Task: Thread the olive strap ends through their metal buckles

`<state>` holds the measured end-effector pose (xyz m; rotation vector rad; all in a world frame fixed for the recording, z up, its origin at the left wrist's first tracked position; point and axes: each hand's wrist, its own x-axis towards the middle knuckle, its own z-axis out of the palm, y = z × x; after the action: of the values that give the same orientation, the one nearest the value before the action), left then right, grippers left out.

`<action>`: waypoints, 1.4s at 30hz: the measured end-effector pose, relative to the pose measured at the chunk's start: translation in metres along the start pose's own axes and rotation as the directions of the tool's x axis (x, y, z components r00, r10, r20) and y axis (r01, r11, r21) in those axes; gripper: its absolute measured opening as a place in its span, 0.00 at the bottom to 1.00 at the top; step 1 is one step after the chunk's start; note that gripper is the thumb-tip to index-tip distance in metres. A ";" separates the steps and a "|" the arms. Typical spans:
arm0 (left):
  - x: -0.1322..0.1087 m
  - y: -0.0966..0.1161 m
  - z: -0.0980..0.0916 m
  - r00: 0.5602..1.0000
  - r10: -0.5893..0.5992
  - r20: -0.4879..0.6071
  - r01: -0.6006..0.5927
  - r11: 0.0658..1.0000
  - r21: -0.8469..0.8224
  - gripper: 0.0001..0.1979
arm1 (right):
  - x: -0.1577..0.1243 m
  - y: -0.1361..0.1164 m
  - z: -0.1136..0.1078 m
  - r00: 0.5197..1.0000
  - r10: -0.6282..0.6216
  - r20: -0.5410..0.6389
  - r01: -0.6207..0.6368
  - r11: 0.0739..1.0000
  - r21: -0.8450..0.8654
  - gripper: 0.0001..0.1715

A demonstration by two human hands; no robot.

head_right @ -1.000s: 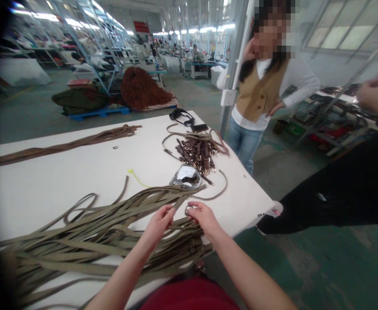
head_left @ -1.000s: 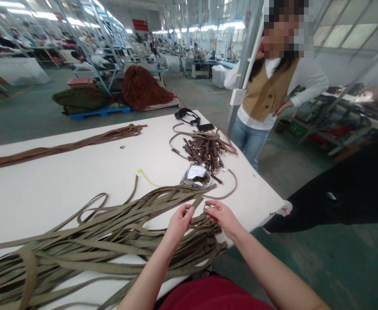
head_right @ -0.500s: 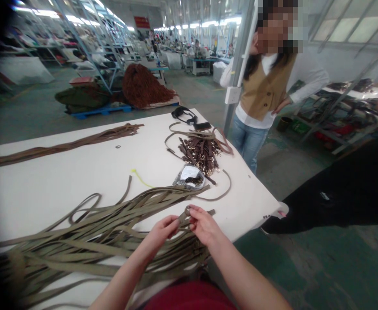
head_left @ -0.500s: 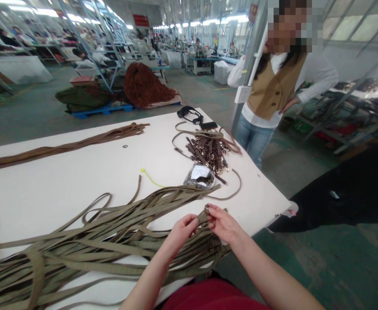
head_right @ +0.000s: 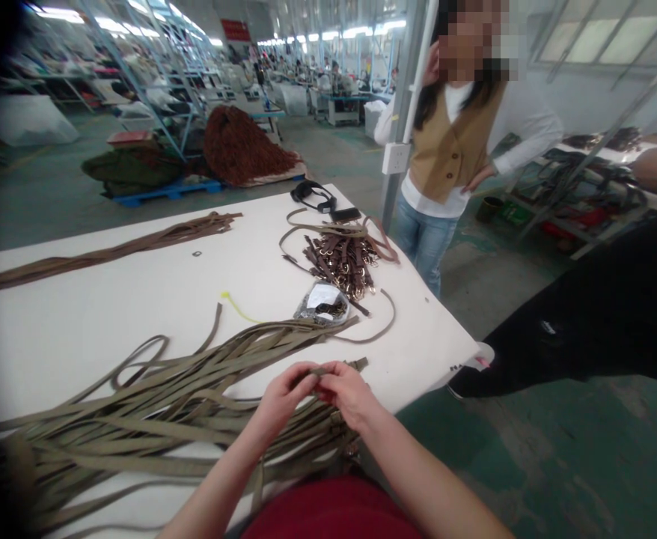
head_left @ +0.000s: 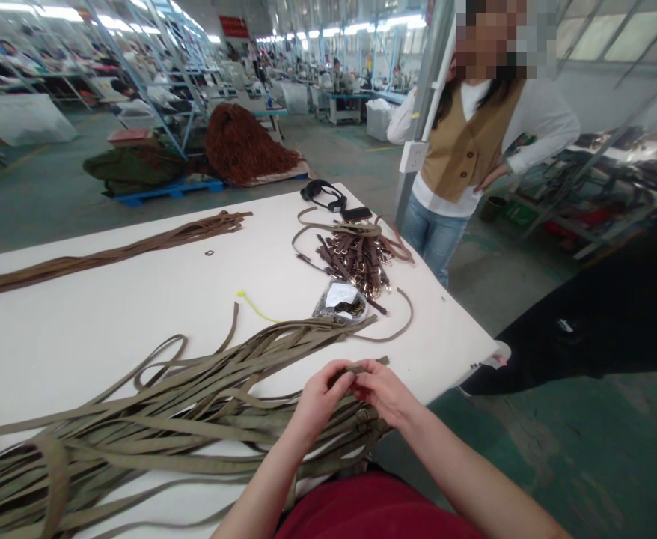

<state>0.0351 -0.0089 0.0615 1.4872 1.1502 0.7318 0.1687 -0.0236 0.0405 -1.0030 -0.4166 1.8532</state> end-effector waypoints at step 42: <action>0.018 -0.038 -0.014 0.956 -0.289 -0.043 0.281 0.949 -0.142 0.18 | 0.049 0.033 -0.014 0.980 0.010 -0.196 -0.063 0.962 -0.266 0.14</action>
<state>0.0186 0.0112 0.0264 1.1611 1.3057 0.6457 0.1504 0.0008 -0.0113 -1.3727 -0.5475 1.7408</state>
